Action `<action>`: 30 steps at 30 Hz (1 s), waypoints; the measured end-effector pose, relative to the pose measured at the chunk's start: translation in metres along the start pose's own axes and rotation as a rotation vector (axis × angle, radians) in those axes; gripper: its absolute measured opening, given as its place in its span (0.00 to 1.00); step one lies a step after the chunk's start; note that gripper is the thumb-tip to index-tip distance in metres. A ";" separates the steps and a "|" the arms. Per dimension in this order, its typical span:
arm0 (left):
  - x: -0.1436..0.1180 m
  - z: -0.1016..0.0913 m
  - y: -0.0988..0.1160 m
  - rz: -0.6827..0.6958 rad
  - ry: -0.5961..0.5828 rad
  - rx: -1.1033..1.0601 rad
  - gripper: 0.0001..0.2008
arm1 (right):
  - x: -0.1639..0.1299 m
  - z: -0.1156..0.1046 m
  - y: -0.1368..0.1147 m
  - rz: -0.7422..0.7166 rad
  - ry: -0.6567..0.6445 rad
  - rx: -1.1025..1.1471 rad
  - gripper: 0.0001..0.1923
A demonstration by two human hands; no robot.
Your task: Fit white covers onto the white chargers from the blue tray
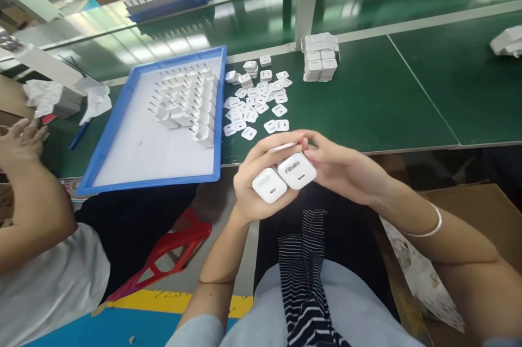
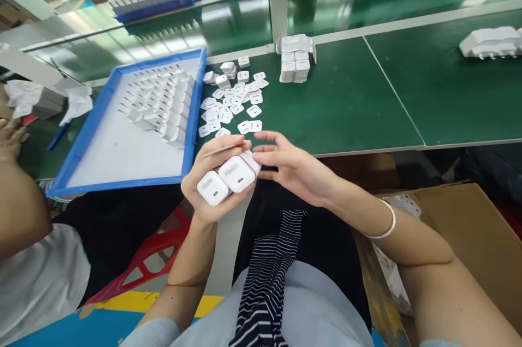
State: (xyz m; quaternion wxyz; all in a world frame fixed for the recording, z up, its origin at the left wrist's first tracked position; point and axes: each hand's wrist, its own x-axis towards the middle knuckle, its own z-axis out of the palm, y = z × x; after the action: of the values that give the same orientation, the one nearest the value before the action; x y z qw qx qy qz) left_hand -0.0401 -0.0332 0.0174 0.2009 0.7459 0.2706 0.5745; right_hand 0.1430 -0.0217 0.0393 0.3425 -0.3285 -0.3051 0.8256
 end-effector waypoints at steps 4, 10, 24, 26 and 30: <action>-0.007 0.000 0.006 0.069 0.010 0.042 0.28 | 0.001 -0.006 0.021 0.248 -0.296 0.167 0.17; -0.014 -0.002 0.012 0.103 -0.053 0.020 0.28 | 0.008 -0.004 0.030 0.215 -0.407 0.187 0.10; -0.054 -0.120 -0.006 -0.481 0.567 -0.107 0.26 | 0.101 0.086 0.020 -0.657 -0.193 -0.881 0.35; -0.051 -0.126 -0.007 -0.628 0.586 -0.144 0.30 | 0.110 0.094 0.030 -0.781 -0.191 -1.084 0.33; -0.038 -0.124 -0.005 -0.786 0.563 -0.178 0.31 | 0.115 0.101 0.047 -0.888 -0.184 -1.345 0.33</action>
State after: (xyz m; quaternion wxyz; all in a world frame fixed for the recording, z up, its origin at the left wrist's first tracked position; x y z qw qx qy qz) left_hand -0.1680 -0.0550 0.0182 0.3845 0.3833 0.5251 0.6554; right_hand -0.0129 0.0108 0.0272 0.3411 -0.2431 -0.8650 0.2761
